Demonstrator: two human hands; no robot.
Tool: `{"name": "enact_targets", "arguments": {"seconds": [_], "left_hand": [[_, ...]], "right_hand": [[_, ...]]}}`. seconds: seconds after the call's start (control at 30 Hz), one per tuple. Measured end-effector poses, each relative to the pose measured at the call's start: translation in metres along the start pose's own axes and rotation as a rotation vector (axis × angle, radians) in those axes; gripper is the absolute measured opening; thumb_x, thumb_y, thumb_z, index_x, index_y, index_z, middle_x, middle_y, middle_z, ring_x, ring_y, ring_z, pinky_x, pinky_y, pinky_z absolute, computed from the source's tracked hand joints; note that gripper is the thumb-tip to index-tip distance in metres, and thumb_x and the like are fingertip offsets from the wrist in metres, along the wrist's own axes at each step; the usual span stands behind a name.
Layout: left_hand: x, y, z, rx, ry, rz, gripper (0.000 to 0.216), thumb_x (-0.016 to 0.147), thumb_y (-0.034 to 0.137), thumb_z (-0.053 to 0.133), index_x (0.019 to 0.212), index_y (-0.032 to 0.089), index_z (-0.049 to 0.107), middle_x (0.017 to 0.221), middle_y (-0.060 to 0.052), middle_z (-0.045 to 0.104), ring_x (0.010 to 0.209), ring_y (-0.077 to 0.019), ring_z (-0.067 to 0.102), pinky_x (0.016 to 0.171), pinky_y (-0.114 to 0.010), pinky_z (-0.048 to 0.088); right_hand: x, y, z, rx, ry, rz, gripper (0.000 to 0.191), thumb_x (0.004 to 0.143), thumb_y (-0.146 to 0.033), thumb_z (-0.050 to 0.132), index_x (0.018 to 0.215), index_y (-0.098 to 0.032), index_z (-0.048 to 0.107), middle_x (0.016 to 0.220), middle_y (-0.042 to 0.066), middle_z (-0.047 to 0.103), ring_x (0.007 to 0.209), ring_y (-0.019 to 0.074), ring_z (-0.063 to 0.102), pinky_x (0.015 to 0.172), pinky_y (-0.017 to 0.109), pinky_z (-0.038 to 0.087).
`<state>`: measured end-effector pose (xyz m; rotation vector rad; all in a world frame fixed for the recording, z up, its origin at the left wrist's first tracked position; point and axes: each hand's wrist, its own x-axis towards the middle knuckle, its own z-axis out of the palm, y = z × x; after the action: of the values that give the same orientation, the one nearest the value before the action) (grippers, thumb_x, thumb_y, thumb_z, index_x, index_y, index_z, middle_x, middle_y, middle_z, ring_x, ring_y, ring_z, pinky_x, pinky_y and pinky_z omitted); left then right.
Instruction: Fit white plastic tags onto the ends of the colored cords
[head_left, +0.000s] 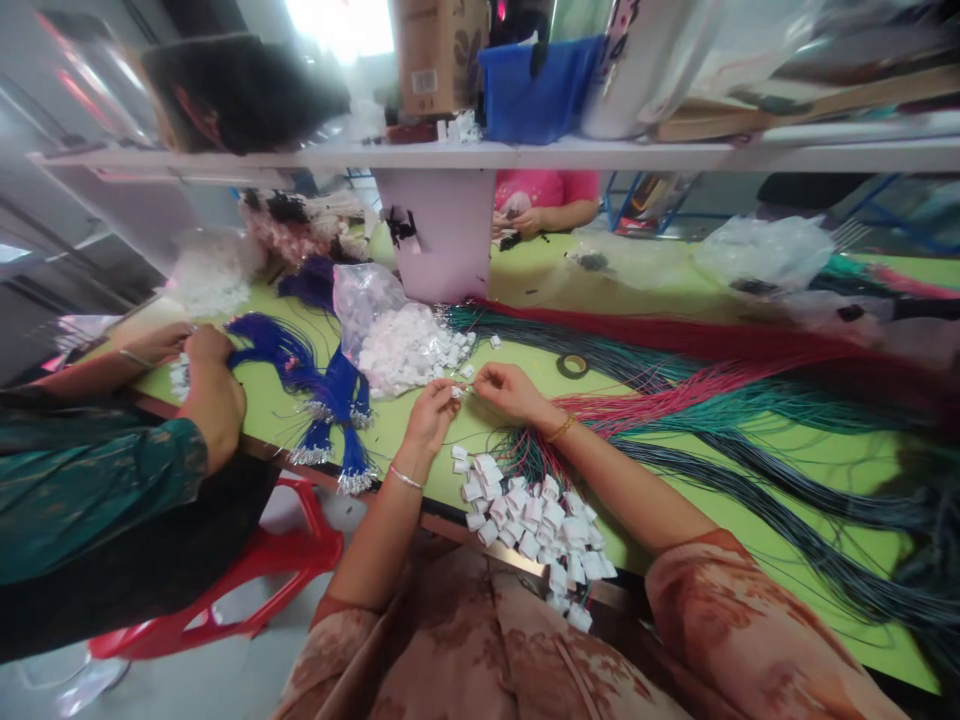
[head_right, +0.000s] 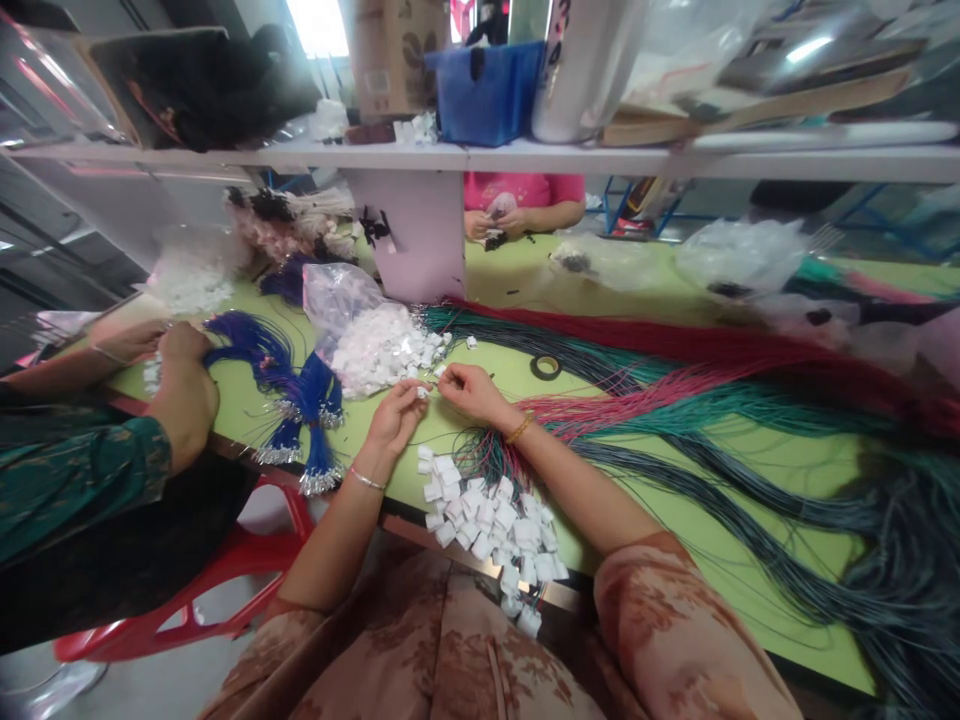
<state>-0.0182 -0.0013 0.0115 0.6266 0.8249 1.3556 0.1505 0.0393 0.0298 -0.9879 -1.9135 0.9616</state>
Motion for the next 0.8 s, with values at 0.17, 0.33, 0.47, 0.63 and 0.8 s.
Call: {"name": "enact_targets", "arguments": {"seconds": [0.17,0.33,0.47,0.63,0.8], "left_hand": [[0.001,-0.002,0.000,-0.037,-0.040,-0.017,0.018,0.073,0.017,0.072,0.082,0.015,0.057,0.085,-0.005,0.067,0.066,-0.0081,0.057,0.066,-0.021,0.043],[0.000,-0.001,0.001,-0.006,-0.059,-0.012,0.018,0.072,0.019,0.073,0.082,0.015,0.058,0.087,-0.005,0.068,0.067,-0.0087,0.056,0.066,-0.022,0.043],[-0.002,-0.003,0.003,0.043,-0.063,0.026,0.022,0.069,0.023,0.075,0.081,0.015,0.059,0.089,-0.005,0.068,0.066,-0.0081,0.055,0.063,-0.021,0.042],[-0.004,-0.007,0.007,0.187,-0.031,0.133,0.027,0.065,0.028,0.078,0.082,0.016,0.061,0.088,-0.004,0.069,0.063,-0.0071,0.052,0.061,-0.021,0.040],[-0.003,-0.010,0.007,0.210,0.068,0.121,0.028,0.063,0.031,0.078,0.080,0.016,0.061,0.080,-0.003,0.068,0.060,-0.0078,0.052,0.059,-0.021,0.039]], "right_hand": [[-0.011,-0.001,0.003,-0.101,-0.022,0.005,0.019,0.078,-0.029,0.050,0.068,-0.015,0.057,0.061,-0.002,0.055,0.056,0.0093,0.042,0.055,0.022,0.031],[-0.010,-0.001,0.003,-0.162,-0.028,0.052,0.021,0.077,-0.029,0.047,0.064,-0.015,0.054,0.057,-0.002,0.050,0.053,0.0092,0.039,0.053,0.023,0.028],[-0.007,-0.003,0.004,-0.102,-0.066,0.150,0.022,0.076,-0.032,0.047,0.060,-0.016,0.051,0.054,-0.004,0.043,0.053,0.0086,0.036,0.052,0.023,0.026],[-0.003,0.002,0.011,0.028,-0.110,0.221,0.032,0.078,-0.041,0.048,0.056,-0.018,0.043,0.052,-0.006,0.035,0.051,0.0074,0.030,0.050,0.022,0.023],[-0.007,0.002,0.013,-0.157,-0.089,0.039,0.027,0.082,-0.033,0.046,0.062,-0.016,0.050,0.056,-0.003,0.045,0.054,0.0087,0.036,0.053,0.022,0.025]]}}
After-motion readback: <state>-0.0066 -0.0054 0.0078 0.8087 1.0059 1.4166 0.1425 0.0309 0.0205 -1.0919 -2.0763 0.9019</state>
